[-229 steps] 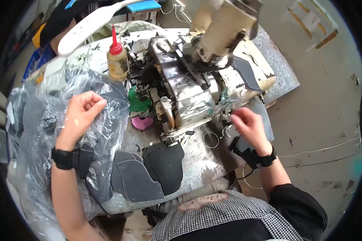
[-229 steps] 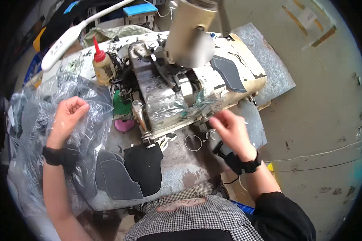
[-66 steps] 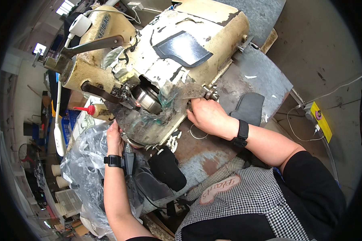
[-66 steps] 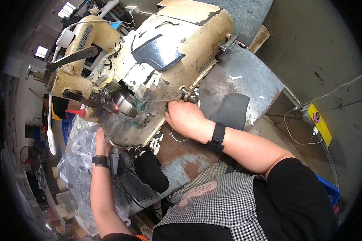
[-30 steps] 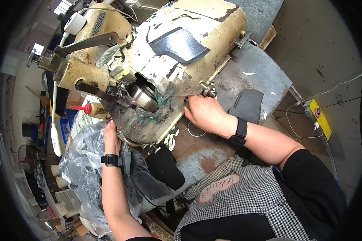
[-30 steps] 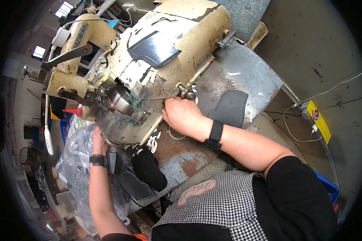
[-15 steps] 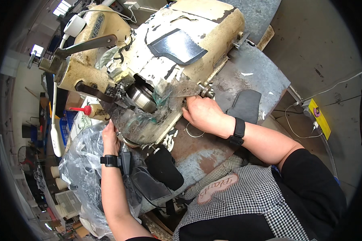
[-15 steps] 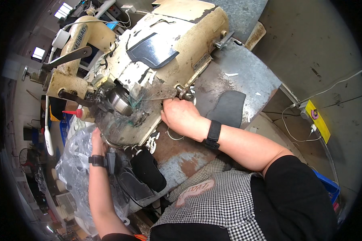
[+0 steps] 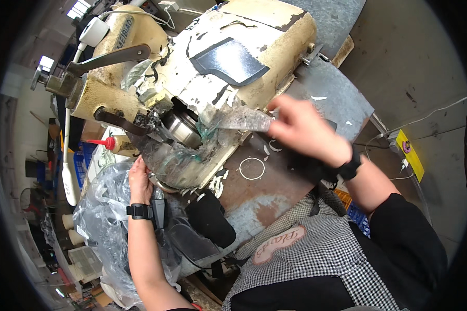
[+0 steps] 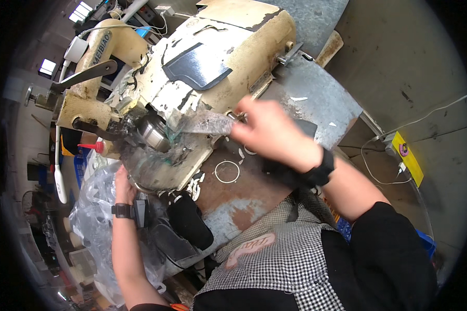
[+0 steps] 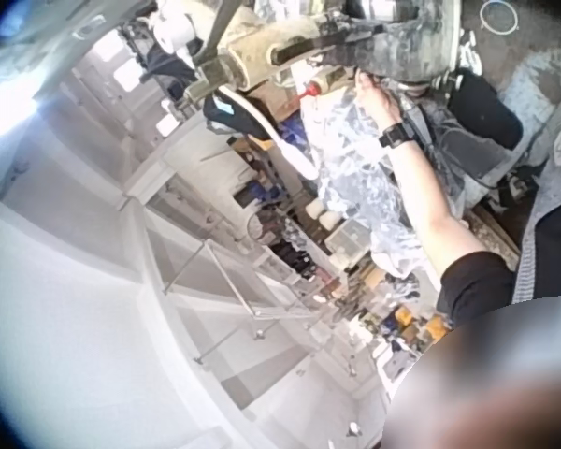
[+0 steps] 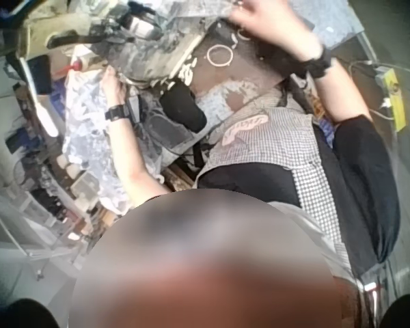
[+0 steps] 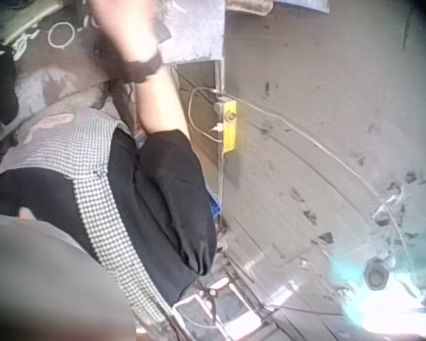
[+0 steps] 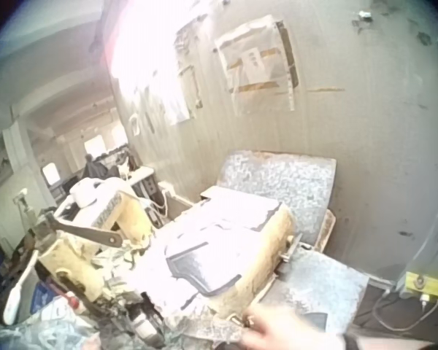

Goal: Skiving the edges of shoe components using an industrial machine.

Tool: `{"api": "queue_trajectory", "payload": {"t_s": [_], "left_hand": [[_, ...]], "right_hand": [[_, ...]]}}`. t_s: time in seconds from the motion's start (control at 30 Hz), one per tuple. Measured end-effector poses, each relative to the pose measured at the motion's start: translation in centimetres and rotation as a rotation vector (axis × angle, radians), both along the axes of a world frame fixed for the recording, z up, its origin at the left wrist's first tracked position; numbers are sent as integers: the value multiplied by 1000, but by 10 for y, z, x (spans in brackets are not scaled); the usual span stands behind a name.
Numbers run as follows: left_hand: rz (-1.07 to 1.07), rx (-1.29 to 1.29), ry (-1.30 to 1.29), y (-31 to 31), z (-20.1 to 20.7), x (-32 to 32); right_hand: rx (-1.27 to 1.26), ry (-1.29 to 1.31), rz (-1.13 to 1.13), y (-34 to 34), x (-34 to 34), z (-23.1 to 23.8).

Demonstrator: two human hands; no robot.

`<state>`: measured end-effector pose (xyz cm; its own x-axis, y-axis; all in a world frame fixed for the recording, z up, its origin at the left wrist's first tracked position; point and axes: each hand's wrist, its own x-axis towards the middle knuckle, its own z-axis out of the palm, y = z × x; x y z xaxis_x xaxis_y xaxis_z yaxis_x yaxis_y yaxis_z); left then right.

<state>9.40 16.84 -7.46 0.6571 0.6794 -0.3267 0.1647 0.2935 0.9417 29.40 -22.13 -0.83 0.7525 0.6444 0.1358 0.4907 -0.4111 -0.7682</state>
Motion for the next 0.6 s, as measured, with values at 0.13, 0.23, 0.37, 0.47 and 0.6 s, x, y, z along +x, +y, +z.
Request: {"api": "queue_trajectory", "payload": {"t_s": [0.13,0.23,0.37,0.47,0.6], "left_hand": [[-49,-60,121,36,-12,-9],[-111,-181,109,25,-8,9],[-173,-249,64,25,0,11],[-196,-259,32,35,-6,4],[-178,-216,-28,36,-11,1]], "right_hand": [[198,247,-344,-53,92,-7],[155,242,-538,-75,134,-14],[45,232,-591,-66,162,-34],[76,260,-614,-59,175,-45],[95,350,-552,-59,197,-56]]}}
